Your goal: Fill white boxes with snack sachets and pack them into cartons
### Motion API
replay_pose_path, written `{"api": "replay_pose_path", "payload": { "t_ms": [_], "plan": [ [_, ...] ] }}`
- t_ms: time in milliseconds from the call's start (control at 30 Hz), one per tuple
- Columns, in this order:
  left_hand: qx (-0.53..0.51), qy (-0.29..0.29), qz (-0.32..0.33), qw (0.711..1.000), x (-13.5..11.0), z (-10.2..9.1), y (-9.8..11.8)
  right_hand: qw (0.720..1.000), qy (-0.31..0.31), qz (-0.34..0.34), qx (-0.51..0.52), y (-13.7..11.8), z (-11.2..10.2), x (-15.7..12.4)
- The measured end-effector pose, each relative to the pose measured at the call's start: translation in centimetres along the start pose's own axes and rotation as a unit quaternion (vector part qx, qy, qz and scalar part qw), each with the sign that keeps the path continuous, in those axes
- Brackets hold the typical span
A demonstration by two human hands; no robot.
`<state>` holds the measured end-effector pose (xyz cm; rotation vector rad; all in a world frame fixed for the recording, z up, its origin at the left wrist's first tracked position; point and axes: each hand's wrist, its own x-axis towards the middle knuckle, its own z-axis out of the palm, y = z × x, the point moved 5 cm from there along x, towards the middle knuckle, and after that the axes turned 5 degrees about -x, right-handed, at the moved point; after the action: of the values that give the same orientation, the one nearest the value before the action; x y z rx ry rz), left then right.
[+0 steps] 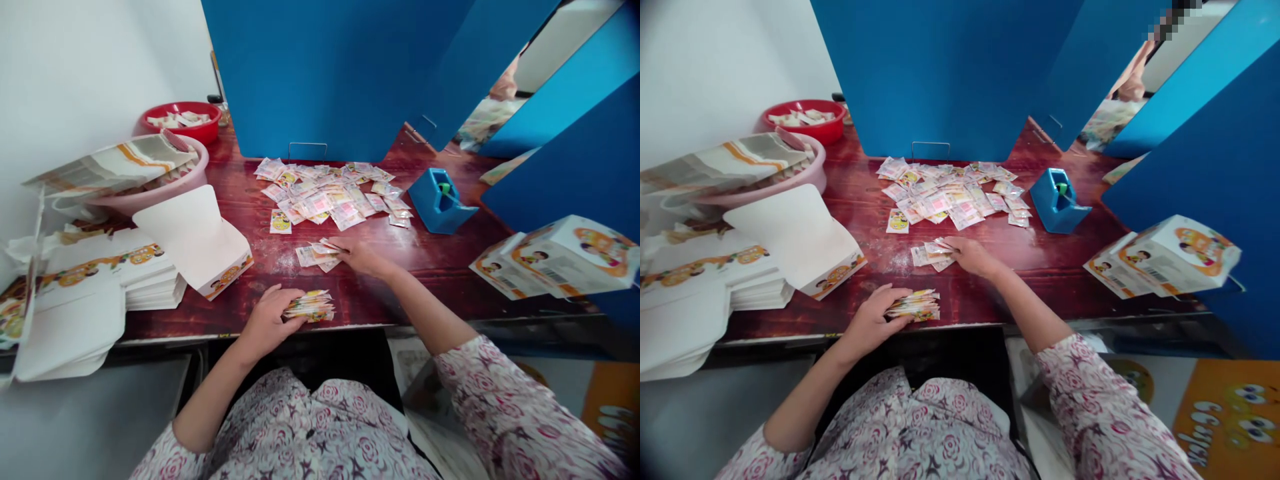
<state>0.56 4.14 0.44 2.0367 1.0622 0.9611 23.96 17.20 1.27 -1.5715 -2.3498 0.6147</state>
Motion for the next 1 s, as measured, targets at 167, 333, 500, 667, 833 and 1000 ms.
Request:
{"api": "replay_pose_path", "payload": {
  "t_ms": [167,333,500,667,833,1000],
  "plan": [
    [-0.003,-0.002,0.002,1.0,0.0,-0.1,-0.1,0.989,0.019,0.067,0.132,1.0,-1.7,-0.7],
    [-0.005,0.015,0.038,0.999,-0.1,-0.1,0.1,0.969,0.101,0.027,0.226,-3.0,-1.2,-1.9],
    [0.008,0.043,0.054,0.998,-0.2,-0.1,0.0,0.968,-0.136,-0.084,0.193,-9.6,2.8,-5.0],
    [-0.062,-0.021,-0.004,0.998,-0.1,0.2,-0.2,0.992,-0.023,-0.075,0.094,-8.0,1.1,-3.8],
    [-0.054,-0.004,-0.098,0.994,0.0,-0.1,-0.3,0.998,0.052,-0.037,-0.018,-2.8,1.1,-1.0],
    [-0.022,-0.016,-0.047,0.998,0.3,-0.1,0.2,0.988,0.071,0.044,0.131,-0.9,1.1,-0.3]
  ]
}}
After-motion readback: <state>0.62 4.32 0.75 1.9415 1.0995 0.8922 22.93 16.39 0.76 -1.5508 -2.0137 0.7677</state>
